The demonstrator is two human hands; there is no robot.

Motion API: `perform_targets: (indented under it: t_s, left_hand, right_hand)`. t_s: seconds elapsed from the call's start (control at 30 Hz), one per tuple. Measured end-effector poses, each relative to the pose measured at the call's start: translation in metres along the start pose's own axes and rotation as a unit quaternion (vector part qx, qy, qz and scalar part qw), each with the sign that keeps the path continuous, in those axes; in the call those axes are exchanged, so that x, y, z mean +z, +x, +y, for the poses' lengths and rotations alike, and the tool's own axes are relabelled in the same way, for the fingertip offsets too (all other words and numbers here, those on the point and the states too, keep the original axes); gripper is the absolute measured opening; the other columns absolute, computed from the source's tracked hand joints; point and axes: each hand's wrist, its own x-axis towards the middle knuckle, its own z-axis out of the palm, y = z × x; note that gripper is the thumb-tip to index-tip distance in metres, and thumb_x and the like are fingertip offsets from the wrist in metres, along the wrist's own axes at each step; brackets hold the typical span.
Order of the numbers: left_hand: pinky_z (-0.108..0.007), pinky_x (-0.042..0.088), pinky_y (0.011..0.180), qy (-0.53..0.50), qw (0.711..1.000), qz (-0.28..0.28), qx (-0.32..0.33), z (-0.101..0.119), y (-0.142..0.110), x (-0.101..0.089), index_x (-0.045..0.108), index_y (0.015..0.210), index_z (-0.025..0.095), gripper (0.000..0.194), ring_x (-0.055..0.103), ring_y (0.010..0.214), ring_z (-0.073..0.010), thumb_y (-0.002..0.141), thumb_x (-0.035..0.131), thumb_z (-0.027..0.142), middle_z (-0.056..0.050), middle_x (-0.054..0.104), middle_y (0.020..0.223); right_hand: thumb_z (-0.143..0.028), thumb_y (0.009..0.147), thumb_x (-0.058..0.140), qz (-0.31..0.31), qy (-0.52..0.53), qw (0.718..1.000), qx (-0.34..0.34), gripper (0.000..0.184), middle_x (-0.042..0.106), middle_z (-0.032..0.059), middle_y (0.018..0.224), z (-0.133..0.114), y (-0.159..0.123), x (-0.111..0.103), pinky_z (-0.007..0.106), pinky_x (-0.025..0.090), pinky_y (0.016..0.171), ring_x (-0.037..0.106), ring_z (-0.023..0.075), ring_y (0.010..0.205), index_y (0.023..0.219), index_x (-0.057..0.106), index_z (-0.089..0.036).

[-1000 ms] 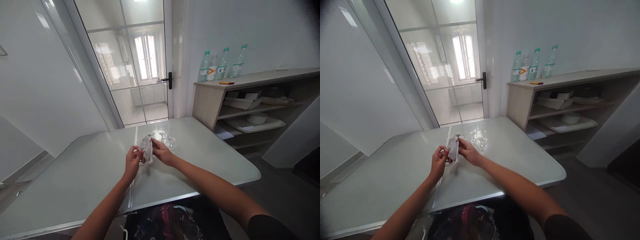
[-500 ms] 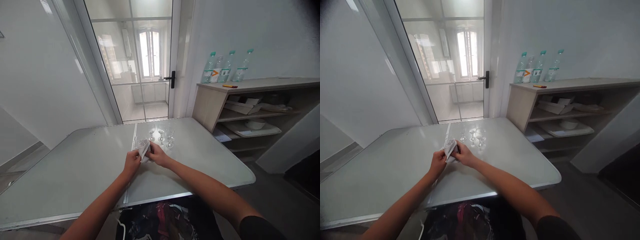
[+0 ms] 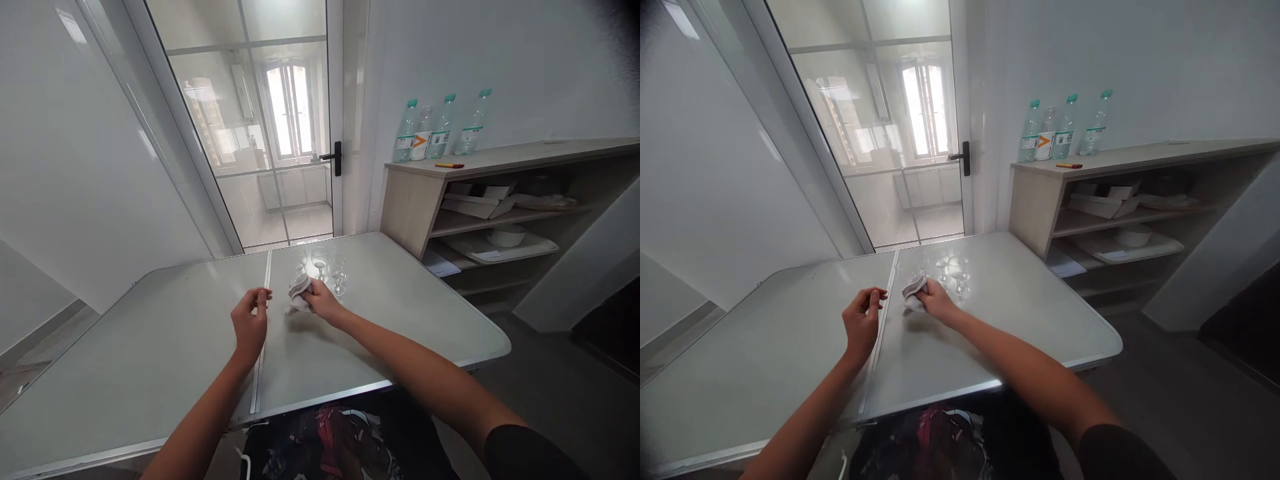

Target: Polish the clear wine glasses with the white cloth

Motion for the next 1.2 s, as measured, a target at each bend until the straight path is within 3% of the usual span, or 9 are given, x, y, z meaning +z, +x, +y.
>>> perform_targets:
  t_s: [0.13, 0.27, 0.37, 0.53, 0.67, 0.8, 1.0, 1.1, 1.2]
  left_hand:
    - [-0.04, 0.052, 0.098, -0.163, 0.981, -0.085, -0.065, 0.0, 0.003, 0.004, 0.057, 0.131, 0.02, 0.052, 0.065, 0.119, -0.0266, 0.089, 0.069, 0.048, -0.015, 0.068, 0.129]
    - [-0.044, 0.051, 0.103, -0.241, 0.953, -0.128, -0.128, -0.005, 0.001, 0.008, 0.052, 0.137, 0.019, 0.059, 0.065, 0.121, -0.0275, 0.09, 0.068, 0.05, -0.017, 0.067, 0.132]
    - [-0.044, 0.051, 0.103, -0.25, 0.954, -0.118, -0.116, -0.006, -0.001, 0.009, 0.053, 0.136, 0.02, 0.055, 0.067, 0.116, -0.0258, 0.091, 0.069, 0.048, -0.016, 0.066, 0.132]
    - [-0.043, 0.052, 0.102, -0.263, 0.955, -0.115, -0.079, -0.006, -0.003, 0.01, 0.051, 0.134, 0.022, 0.054, 0.067, 0.115, -0.0252, 0.09, 0.071, 0.044, -0.015, 0.062, 0.133]
    - [-0.044, 0.051, 0.105, -0.252, 0.961, -0.099, -0.055, -0.005, -0.005, 0.01, 0.048, 0.136, 0.023, 0.055, 0.065, 0.119, -0.0258, 0.09, 0.07, 0.045, -0.015, 0.06, 0.135]
    - [-0.044, 0.051, 0.105, -0.242, 0.966, -0.083, -0.03, -0.002, -0.006, 0.007, 0.047, 0.139, 0.023, 0.052, 0.066, 0.115, -0.0247, 0.095, 0.065, 0.044, -0.015, 0.061, 0.132]
    - [-0.047, 0.05, 0.108, -0.208, 0.975, 0.026, 0.076, -0.005, -0.007, 0.004, 0.042, 0.143, 0.025, 0.059, 0.062, 0.121, -0.0269, 0.093, 0.068, 0.043, -0.016, 0.055, 0.136]
    - [-0.05, 0.049, 0.109, -0.211, 0.971, 0.023, 0.111, -0.01, -0.009, 0.005, 0.04, 0.145, 0.027, 0.061, 0.061, 0.124, -0.028, 0.092, 0.069, 0.04, -0.015, 0.053, 0.136]
    - [-0.053, 0.052, 0.105, -0.205, 0.966, -0.056, 0.145, -0.017, -0.015, 0.007, 0.039, 0.146, 0.027, 0.063, 0.062, 0.123, -0.03, 0.091, 0.069, 0.037, -0.016, 0.052, 0.137]
  right_hand:
    - [-0.062, 0.088, 0.061, -0.134, -0.026, 0.989, 0.064, 0.048, 0.056, -0.0007, 0.071, 0.004, -0.003, 0.002, 0.024, 0.038, 0.064, 0.047, 0.0138, 0.068, 0.078, 0.064, -0.016]
    - [-0.068, 0.087, 0.059, -0.207, 0.013, 0.974, 0.094, 0.052, 0.055, -0.0018, 0.07, -0.001, -0.01, 0.007, 0.024, 0.036, 0.062, 0.044, 0.0131, 0.067, 0.08, 0.063, -0.017]
    - [-0.06, 0.091, 0.06, -0.224, -0.025, 0.973, 0.057, 0.044, 0.056, -0.0015, 0.073, -0.007, -0.01, 0.004, 0.025, 0.037, 0.066, 0.046, 0.014, 0.069, 0.08, 0.063, -0.017]
    - [-0.02, 0.089, 0.058, -0.198, -0.21, 0.956, -0.057, 0.005, 0.065, 0.0023, 0.085, -0.008, -0.008, 0.001, 0.027, 0.039, 0.071, 0.052, 0.0171, 0.077, 0.09, 0.062, -0.018]
    - [-0.01, 0.082, 0.059, -0.137, -0.314, 0.936, -0.08, 0.012, 0.063, 0.0025, 0.079, -0.009, -0.011, 0.007, 0.029, 0.038, 0.074, 0.049, 0.0167, 0.07, 0.091, 0.06, -0.018]
    - [-0.026, 0.093, 0.052, -0.112, -0.186, 0.973, -0.072, 0.015, 0.06, 0.0015, 0.075, -0.008, -0.011, 0.011, 0.029, 0.04, 0.072, 0.049, 0.0167, 0.07, 0.081, 0.059, -0.02]
    - [-0.051, 0.089, 0.06, 0.115, 0.035, 0.992, 0.025, 0.032, 0.065, 0.0023, 0.087, -0.002, -0.002, 0.007, 0.029, 0.044, 0.077, 0.055, 0.0186, 0.083, 0.093, 0.065, -0.019]
    - [-0.054, 0.077, 0.073, 0.017, 0.171, 0.977, 0.128, 0.04, 0.066, 0.002, 0.086, -0.003, -0.004, 0.009, 0.029, 0.045, 0.076, 0.057, 0.0177, 0.081, 0.093, 0.066, -0.019]
    - [-0.041, 0.064, 0.083, -0.089, 0.222, 0.951, 0.197, 0.035, 0.065, 0.0002, 0.078, -0.007, -0.01, 0.013, 0.026, 0.044, 0.068, 0.056, 0.0149, 0.072, 0.086, 0.068, -0.018]
